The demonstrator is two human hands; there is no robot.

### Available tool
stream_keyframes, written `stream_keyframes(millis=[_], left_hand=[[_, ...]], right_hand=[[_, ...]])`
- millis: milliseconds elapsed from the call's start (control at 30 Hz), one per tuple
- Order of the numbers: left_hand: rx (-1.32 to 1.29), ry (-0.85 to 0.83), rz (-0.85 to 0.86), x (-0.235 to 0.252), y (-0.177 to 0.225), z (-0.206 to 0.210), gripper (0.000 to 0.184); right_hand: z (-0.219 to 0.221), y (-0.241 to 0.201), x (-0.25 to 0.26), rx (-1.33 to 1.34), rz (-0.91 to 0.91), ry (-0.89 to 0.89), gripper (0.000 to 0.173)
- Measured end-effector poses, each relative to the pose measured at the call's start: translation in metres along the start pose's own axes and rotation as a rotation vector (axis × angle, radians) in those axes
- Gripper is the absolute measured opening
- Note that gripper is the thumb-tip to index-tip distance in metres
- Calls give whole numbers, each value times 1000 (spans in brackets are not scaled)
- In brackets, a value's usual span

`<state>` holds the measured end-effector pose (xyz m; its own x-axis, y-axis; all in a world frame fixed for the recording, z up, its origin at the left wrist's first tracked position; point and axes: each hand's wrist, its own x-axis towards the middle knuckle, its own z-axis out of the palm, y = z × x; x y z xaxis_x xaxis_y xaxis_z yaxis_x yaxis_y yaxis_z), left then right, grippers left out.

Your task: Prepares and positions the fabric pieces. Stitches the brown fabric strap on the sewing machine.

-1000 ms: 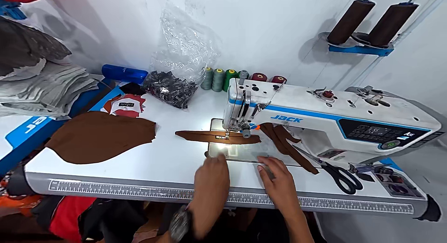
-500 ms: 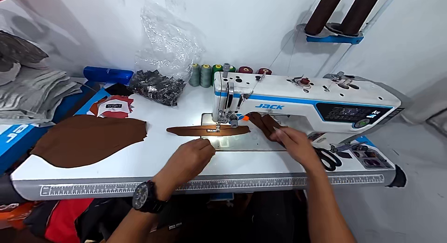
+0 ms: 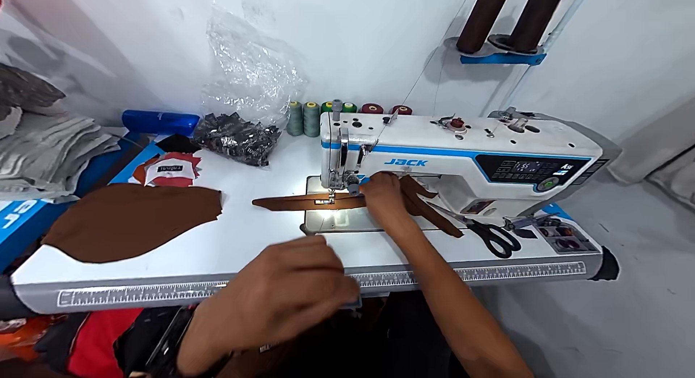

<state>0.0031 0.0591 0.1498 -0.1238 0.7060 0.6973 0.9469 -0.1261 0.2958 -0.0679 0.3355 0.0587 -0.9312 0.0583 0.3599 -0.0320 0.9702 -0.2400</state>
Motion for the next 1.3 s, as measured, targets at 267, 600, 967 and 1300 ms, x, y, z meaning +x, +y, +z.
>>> stream_keyframes(millis=[267,600,967,1300], left_hand=[[-158,-24,-60,3,-34,25,14],[-140,-25,-72,3,-45,26,13],[65,-26,-666,-29,-188,40,14],[81,-40,-614,-26,-228,76,13]], right_hand=[[-59,-25,-130,602,-343,353,26],[-55,11,-117,443,-259,264,25],[-19,44,-36,106,-135,31,23],[60,20,39,285,-64,-79,30]])
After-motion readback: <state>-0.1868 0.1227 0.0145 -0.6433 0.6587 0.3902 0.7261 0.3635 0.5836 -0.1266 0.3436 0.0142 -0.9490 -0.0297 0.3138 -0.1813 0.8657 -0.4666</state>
